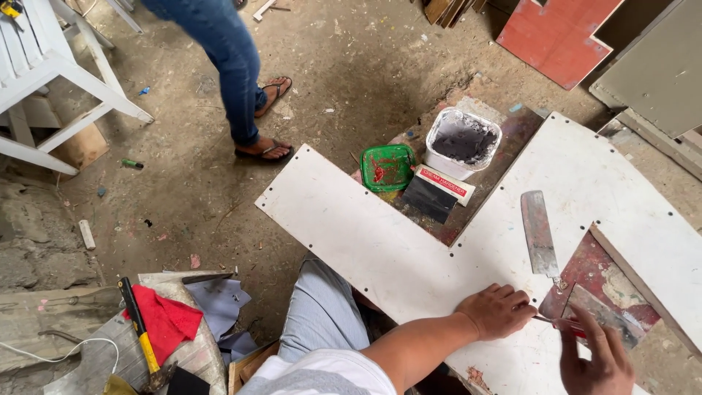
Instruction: The person sits on the floor and uses a screwdriver to tighten screws into a white wooden board. The person repeatedly turns the screwdriver to secure the screws in place.
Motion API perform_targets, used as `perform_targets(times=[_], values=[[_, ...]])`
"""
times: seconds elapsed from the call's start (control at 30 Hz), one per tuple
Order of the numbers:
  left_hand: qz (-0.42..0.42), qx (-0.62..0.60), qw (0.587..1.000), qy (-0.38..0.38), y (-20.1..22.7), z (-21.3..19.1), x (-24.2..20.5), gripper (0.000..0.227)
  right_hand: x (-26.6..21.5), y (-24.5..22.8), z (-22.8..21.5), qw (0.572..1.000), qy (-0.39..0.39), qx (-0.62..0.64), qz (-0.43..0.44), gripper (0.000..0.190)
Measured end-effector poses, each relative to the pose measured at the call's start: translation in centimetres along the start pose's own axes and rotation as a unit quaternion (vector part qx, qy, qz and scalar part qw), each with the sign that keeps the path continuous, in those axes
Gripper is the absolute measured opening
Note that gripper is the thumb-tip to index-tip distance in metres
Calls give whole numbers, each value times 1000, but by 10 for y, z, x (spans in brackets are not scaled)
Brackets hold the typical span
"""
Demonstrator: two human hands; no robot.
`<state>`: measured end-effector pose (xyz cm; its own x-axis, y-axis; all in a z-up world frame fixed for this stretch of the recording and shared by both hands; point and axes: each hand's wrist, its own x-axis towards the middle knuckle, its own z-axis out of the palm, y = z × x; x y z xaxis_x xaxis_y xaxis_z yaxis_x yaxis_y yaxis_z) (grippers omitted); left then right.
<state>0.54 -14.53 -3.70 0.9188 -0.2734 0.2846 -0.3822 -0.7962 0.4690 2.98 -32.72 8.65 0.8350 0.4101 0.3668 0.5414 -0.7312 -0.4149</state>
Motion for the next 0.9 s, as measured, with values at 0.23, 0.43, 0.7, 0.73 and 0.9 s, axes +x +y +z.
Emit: perform_targets(times=[0.23, 0.43, 0.7, 0.73, 0.9], values=[[6, 9, 1000, 0, 1, 4, -1, 23, 15, -18, -17, 1000, 4, 11, -29, 41], [-1, 0, 1000, -20, -5, 6, 0, 25, 24, -38, -21, 998, -44, 33, -12, 59], [-12, -12, 999, 38, -3, 13, -1, 21, 27, -46, -20, 999, 2, -7, -32, 56], [-12, -13, 999, 38, -3, 13, -1, 21, 23, -35, -16, 999, 0, -7, -31, 56], [-4, -2, 1000, 1, -2, 5, 0, 24, 3, 3, -4, 994, 7, -112, 0, 50]])
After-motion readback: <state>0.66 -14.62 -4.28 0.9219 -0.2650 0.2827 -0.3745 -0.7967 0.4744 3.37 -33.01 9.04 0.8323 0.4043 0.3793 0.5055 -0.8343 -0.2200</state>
